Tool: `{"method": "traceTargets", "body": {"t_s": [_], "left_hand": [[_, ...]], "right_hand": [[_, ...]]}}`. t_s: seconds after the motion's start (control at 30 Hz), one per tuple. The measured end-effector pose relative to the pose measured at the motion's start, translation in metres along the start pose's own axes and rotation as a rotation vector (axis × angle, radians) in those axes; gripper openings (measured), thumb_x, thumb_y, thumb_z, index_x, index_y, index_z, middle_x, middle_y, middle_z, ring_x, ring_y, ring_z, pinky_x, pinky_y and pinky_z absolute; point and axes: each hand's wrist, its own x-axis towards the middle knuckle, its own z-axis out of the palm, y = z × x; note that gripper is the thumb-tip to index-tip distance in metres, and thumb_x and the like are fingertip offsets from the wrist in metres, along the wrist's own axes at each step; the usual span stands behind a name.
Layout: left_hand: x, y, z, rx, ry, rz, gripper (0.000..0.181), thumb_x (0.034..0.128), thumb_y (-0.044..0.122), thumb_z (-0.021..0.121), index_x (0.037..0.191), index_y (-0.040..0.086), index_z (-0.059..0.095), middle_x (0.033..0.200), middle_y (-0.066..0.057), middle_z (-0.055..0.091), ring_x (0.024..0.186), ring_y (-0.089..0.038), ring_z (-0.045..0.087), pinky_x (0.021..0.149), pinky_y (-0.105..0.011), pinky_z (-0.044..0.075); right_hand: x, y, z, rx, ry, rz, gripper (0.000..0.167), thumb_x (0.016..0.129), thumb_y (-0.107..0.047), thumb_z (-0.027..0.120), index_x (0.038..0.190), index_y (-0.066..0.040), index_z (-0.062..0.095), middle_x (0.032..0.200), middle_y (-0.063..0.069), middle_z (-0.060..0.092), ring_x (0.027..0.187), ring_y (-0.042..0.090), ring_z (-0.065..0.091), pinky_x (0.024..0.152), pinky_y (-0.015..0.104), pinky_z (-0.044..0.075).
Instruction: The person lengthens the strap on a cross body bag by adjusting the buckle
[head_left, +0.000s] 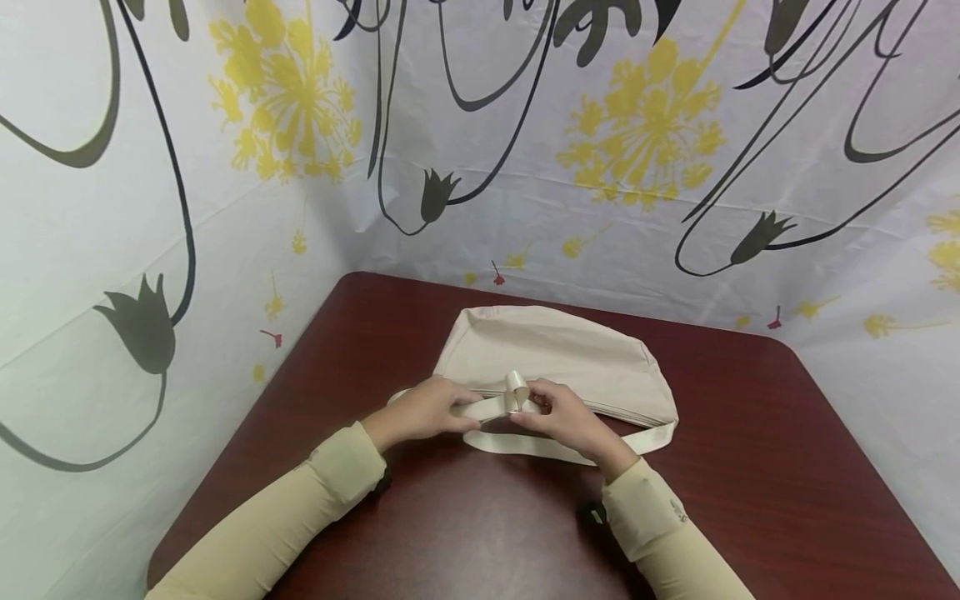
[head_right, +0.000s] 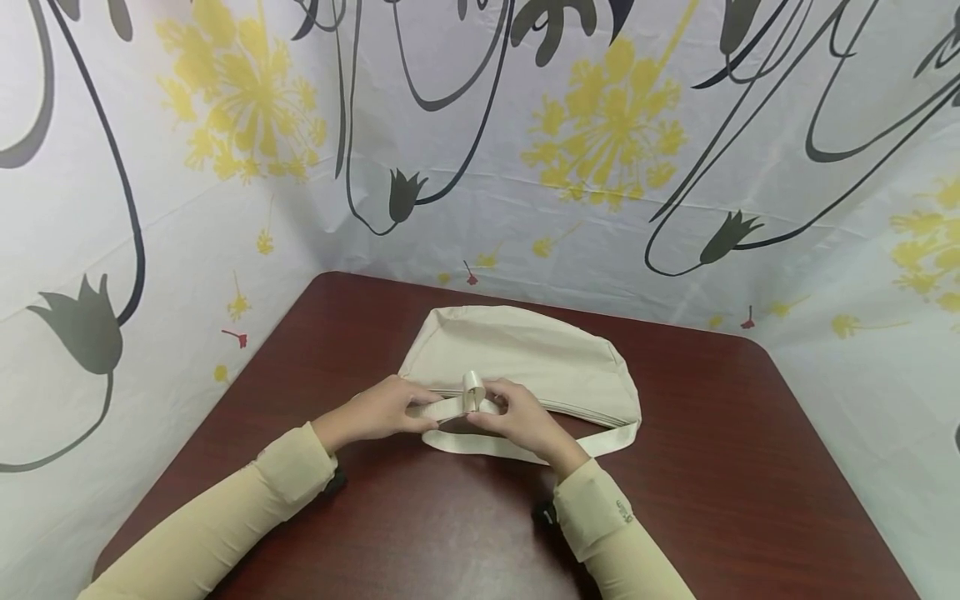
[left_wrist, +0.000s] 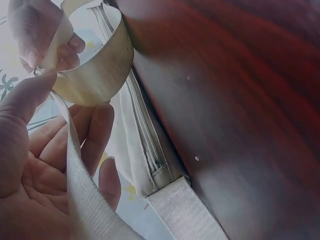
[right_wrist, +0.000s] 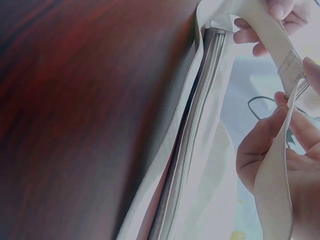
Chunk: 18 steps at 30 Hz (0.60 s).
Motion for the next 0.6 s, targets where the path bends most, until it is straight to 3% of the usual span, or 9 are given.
{"method": "traceTargets", "body": {"t_s": [0.27,0.6], "left_hand": [[-0.0034,-0.0037,0.0001,0.024,0.007,0.002,0.009,0.0887,0.026,0.079,0.090,0.023,0.071,0.075,0.016,0.057,0.063,-0.002,0.044,0.062,-0.022,0.042],[-0.0044,-0.0033,-0.0008,0.037,0.000,-0.005,0.009,0.0888,0.026,0.079,0.089,0.024,0.070,0.073,0.016,0.054,0.063,-0.002,0.043,0.061,-0.022,0.041]], "right_hand": [[-0.0003,0.0013,-0.0023,0.028,0.002,0.030,0.042,0.091,-0.019,0.078,0.130,-0.007,0.066,0.113,0.008,0.067,0.093,0.019,0.060,0.078,0.028,0.051],[-0.0003,0.0008,-0.0030,0.020,-0.001,0.018,0.038,0.091,-0.021,0.078,0.126,-0.007,0.068,0.111,0.008,0.067,0.093,0.019,0.058,0.078,0.027,0.050]]}}
